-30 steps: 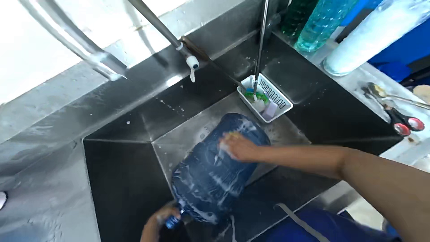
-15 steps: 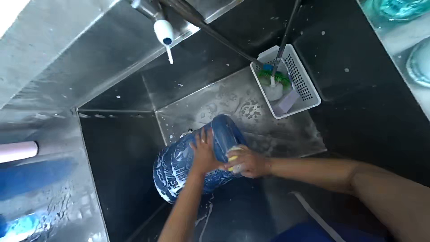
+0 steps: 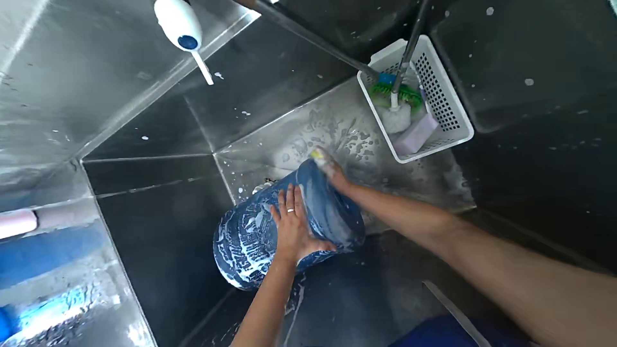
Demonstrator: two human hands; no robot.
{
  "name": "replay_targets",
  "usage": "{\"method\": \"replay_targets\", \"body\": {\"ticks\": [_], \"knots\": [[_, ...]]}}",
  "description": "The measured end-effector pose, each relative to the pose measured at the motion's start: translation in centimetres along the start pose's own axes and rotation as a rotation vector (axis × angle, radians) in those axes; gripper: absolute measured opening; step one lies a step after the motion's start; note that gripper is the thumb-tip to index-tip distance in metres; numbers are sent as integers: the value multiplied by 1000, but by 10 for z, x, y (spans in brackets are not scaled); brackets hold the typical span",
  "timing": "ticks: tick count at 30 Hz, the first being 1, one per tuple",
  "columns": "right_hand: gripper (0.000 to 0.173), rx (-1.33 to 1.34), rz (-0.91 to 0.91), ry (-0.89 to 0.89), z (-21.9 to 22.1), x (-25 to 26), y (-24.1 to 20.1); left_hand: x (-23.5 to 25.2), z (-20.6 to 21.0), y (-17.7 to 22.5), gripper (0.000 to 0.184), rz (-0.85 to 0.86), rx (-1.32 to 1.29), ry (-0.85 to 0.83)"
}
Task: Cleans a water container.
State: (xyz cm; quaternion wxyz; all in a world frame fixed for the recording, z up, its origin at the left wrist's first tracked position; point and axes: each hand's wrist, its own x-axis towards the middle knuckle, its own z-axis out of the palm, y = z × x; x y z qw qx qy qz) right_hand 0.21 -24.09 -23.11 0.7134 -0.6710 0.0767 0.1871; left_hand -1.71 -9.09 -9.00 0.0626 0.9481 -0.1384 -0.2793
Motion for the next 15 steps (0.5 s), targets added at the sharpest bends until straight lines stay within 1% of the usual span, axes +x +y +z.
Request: {"method": "replay_targets", "body": {"ticks": [1, 2, 3, 4, 5, 6, 7, 8, 9, 10, 11, 12, 13, 15], "knots": [[49, -24, 141, 0, 5, -11, 28, 5, -10, 0, 159, -40, -10, -99], [50, -81, 271, -47, 6, -41, 45, 17, -22, -3, 154, -83, -30, -219], [51, -106, 344, -105, 1, -75, 45, 37, -34, -11, 144, -114, -74, -303], [51, -92, 364, -159, -6, -103, 28, 58, -44, -26, 129, -155, -125, -328], [52, -41, 320, -181, -8, -119, 3, 69, -49, -43, 109, -197, -135, -271], [53, -22, 210, -191, -10, -114, -19, 68, -48, -56, 97, -229, -118, -166], [53, -52, 83, -190, -13, -84, -33, 56, -45, -58, 96, -242, -108, -117], [48, -104, -29, -173, -12, -40, -36, 33, -36, -53, 104, -237, -94, -122], [41, -143, -103, -130, -8, 5, -31, 5, -24, -40, 121, -223, -75, -167], [36, -169, -128, -100, -5, 41, -27, -17, -12, -26, 137, -193, -38, -166], [31, -194, -168, -84, 0, 57, -27, -29, -5, -20, 144, -169, -10, -143], [27, -228, -264, -84, 5, 48, -29, -27, -9, -21, 147, -180, 0, -190], [23, -275, -404, -100, 8, 19, -33, -14, -18, -26, 147, -191, -13, -264], [17, -361, -733, -195, 12, -58, -38, 18, -29, -44, 146, -169, -91, -330]]}}
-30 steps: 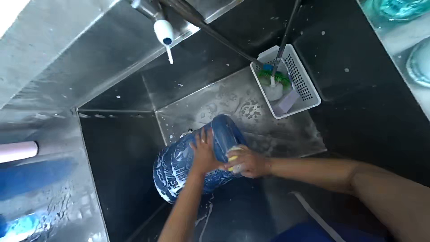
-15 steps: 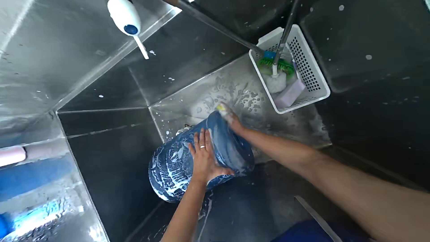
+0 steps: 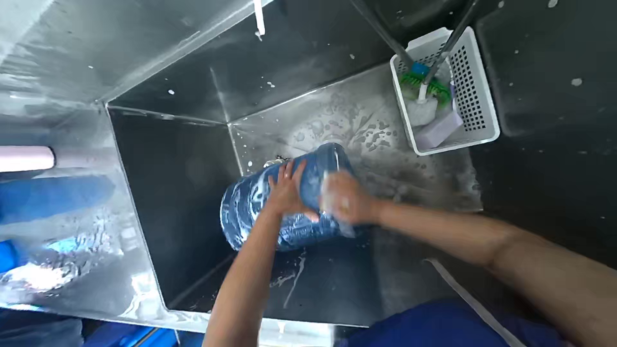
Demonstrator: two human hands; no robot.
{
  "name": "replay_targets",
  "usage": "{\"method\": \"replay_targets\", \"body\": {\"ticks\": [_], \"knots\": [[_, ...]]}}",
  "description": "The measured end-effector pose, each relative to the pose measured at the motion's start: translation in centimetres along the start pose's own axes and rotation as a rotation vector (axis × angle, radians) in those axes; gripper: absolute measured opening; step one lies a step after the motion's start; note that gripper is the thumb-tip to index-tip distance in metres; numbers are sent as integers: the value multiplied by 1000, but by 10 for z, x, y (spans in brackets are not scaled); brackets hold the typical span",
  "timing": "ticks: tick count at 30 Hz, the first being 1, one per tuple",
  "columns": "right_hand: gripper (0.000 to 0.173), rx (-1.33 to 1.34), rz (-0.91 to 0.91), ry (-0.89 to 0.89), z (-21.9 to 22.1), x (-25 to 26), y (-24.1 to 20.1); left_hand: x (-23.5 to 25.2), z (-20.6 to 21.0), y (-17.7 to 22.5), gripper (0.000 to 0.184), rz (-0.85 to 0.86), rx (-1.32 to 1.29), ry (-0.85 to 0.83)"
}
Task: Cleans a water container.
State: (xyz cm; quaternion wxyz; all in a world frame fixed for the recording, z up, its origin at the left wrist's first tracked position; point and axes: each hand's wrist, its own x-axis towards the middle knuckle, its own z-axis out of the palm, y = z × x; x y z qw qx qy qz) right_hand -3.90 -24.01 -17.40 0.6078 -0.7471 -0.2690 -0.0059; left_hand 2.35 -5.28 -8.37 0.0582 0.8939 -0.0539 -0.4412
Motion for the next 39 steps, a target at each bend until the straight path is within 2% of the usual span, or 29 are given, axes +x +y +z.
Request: {"method": "replay_targets", "body": {"ticks": [1, 2, 3, 6, 7, 8, 9, 11, 13, 14, 15, 16, 17, 18, 20, 21, 23, 25, 27, 28, 30, 32, 33, 35, 37, 39], "knots": [[14, -13, -134, -28, 2, -16, -17, 7, -2, -5, 147, 17, -14, 0], [14, -8, -175, -84, -3, -15, -23, 4, 4, -5, 148, 37, -6, 39], [13, 9, -102, -176, -14, 3, -19, -7, 16, -2, 148, 53, 3, 104], [23, 19, 430, -361, -31, 91, 32, -49, 68, 19, 150, 72, 47, 334], [27, 19, 574, -409, -32, 111, 47, -48, 66, 22, 149, 50, 47, 322], [28, -18, 600, -413, -31, 117, 47, -39, 49, 22, 149, 9, 38, 223], [24, -75, 500, -360, -27, 103, 34, -26, 30, 19, 149, -12, 27, 131], [18, -117, 155, -244, -10, 26, -11, 2, 3, 8, 147, -7, -14, 23], [16, -96, -278, -95, 5, -39, -24, 19, -8, 4, 145, 6, -40, 19], [18, -31, -383, -63, 4, -46, -19, 13, -3, 7, 145, 16, -31, 39], [17, 13, -375, -51, -3, -36, -12, 1, 9, 11, 145, 36, -7, 84], [16, 49, -231, -44, -12, -18, -3, -16, 24, 18, 147, 54, 45, 134], [20, 124, 31, -20, -18, 2, 12, -30, 41, 27, 148, 79, 89, 221], [28, 206, 299, 92, -18, 17, 38, -36, 58, 34, 149, 88, 103, 324], [42, 230, 785, 204, 4, 6, 83, -37, 77, 40, 153, 66, 86, 440], [47, 215, 965, 167, 17, -15, 89, -34, 76, 40, 153, 73, 91, 472], [52, 235, 1187, -34, 17, -53, 56, -33, 77, 38, 153, 86, 83, 505], [49, 359, 1252, -166, -10, -63, -9, -33, 79, 38, 153, 87, 73, 514], [54, 505, 1085, -103, -36, -41, -51, -33, 76, 39, 154, 85, 75, 514], [55, 527, 983, -24, -38, -28, -48, -33, 76, 38, 154, 83, 81, 512], [51, 446, 894, 120, -15, -12, 2, -35, 78, 38, 155, 84, 93, 513], [47, 319, 1015, 157, 12, -16, 54, -33, 79, 41, 155, 86, 90, 521], [47, 292, 1096, 127, 17, -22, 58, -34, 78, 40, 155, 85, 95, 514], [46, 364, 1172, 50, 6, -27, 29, -33, 78, 37, 153, 102, 108, 539], [43, 409, 1158, 27, -5, -29, 7, -33, 82, 36, 152, 119, 99, 554], [42, 334, 1116, -13, -2, -26, 17, -32, 82, 35, 153, 131, 100, 565]]}}
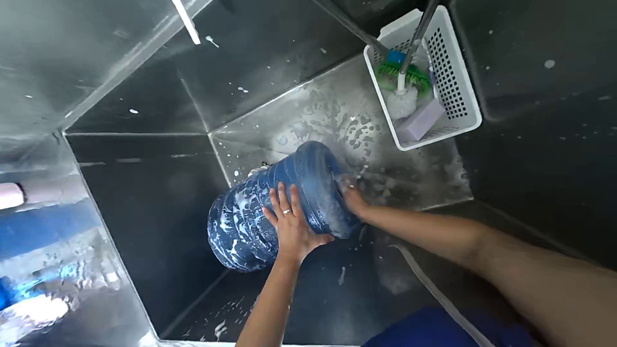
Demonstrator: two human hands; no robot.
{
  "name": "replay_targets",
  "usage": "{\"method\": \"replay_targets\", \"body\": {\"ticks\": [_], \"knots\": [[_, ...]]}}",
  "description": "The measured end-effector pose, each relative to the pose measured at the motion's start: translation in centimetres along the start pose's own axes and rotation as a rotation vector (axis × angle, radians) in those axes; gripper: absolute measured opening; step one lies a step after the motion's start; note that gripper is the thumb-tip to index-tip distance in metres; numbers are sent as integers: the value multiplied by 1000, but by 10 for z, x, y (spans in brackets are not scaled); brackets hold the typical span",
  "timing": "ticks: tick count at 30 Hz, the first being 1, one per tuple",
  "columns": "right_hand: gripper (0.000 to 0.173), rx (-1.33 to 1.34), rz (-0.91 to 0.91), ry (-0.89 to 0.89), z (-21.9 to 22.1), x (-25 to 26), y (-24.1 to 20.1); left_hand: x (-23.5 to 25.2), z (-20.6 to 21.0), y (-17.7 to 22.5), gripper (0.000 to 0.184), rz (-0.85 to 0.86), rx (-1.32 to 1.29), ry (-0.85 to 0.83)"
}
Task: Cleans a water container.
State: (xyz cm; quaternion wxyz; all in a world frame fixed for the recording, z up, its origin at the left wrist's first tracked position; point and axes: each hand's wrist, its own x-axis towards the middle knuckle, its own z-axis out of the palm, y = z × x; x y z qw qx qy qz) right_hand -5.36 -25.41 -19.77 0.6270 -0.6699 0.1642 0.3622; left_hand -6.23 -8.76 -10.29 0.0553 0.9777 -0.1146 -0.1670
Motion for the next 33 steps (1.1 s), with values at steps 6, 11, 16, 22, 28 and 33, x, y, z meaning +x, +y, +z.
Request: {"method": "replay_targets", "body": {"ticks": [6, 11, 16, 22, 28, 33], "knots": [[23, 213, -363, 196, -1, -18, -38, -4, 1, 0, 150, 20, 4, 19], [39, -124, -302, 195, -16, 97, -11, -16, 8, 24, 143, 131, 5, 45], [47, 32, -79, 44, 11, -33, 42, 82, -62, -24, 111, -175, -166, -383], [32, -198, -345, 39, -17, 97, -93, -17, -27, -19, 139, -191, -61, -308], [24, -485, -1335, 175, 20, -41, 15, 64, -40, -60, 150, -98, -128, -474], [21, -362, -803, -47, -14, 49, -76, -1, -24, -12, 147, -120, -90, -320]]}}
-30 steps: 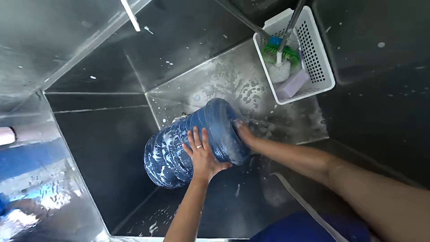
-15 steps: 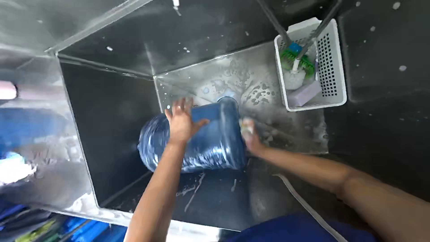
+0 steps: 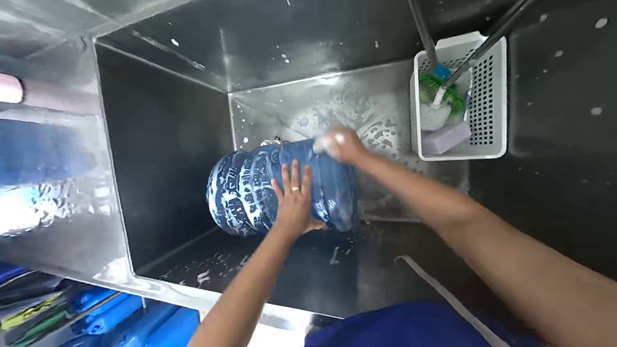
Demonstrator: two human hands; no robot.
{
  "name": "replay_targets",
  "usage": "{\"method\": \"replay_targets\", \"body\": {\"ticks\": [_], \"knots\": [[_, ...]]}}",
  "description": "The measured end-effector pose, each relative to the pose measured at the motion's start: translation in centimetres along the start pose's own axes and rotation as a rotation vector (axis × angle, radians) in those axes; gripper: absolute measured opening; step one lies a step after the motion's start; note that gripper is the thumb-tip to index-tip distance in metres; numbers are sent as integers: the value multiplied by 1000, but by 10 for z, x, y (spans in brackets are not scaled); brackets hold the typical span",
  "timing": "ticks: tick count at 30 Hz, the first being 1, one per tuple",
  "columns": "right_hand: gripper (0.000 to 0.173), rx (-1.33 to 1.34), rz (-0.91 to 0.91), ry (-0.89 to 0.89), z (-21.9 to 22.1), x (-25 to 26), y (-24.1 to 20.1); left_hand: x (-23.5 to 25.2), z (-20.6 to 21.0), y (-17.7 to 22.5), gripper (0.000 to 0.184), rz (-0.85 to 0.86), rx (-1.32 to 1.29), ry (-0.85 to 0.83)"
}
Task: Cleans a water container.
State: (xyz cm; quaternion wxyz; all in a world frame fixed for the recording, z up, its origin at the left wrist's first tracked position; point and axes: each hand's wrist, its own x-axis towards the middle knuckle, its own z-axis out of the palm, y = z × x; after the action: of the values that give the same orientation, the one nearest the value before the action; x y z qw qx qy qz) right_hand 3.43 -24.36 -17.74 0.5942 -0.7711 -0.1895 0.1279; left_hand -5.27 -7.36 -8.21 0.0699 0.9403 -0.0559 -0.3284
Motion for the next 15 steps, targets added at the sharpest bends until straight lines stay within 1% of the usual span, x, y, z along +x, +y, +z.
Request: {"method": "replay_targets", "body": {"ticks": [1, 2, 3, 4, 5, 6, 7, 8, 9, 10, 11, 12, 13, 14, 15], "knots": [[24, 29, 161, -14, -4, 19, 4, 2, -1, 1, 147, -10, 1, -29], [24, 3, 187, -14, -3, 21, 1, 14, -11, -2, 148, -9, 3, -76], [23, -61, 81, 3, 2, 2, -6, 30, -22, -7, 148, -1, 0, -120], [21, -119, -92, 21, 15, -36, -13, 44, -31, -13, 146, 9, -8, -154], [23, -151, -315, 105, 33, -77, -12, 58, -36, -20, 146, 29, -23, -162], [26, -160, -505, 171, 44, -105, -8, 69, -38, -25, 146, 50, -34, -153], [26, -133, -623, 182, 46, -117, -4, 72, -38, -26, 146, 60, -43, -148], [25, -89, -650, 174, 40, -111, -2, 65, -35, -23, 145, 67, -52, -126], [24, -47, -563, 188, 31, -93, 0, 52, -28, -16, 145, 80, -37, -85], [25, 25, -382, 226, 26, -69, 8, 35, -17, -6, 147, 98, -10, -35], [31, 114, -136, 263, 25, -49, 25, 22, -7, 7, 150, 91, 13, -7], [38, 204, 112, 278, 31, -40, 48, 15, 0, 18, 153, 57, 23, -9], [44, 255, 351, 243, 46, -51, 70, 12, 3, 23, 156, 36, 38, -16], [50, 292, 564, 161, 61, -75, 81, 13, 1, 25, 158, 19, 66, -45], [53, 304, 721, 69, 69, -102, 78, 17, -3, 24, 159, 14, 94, -65]]}}
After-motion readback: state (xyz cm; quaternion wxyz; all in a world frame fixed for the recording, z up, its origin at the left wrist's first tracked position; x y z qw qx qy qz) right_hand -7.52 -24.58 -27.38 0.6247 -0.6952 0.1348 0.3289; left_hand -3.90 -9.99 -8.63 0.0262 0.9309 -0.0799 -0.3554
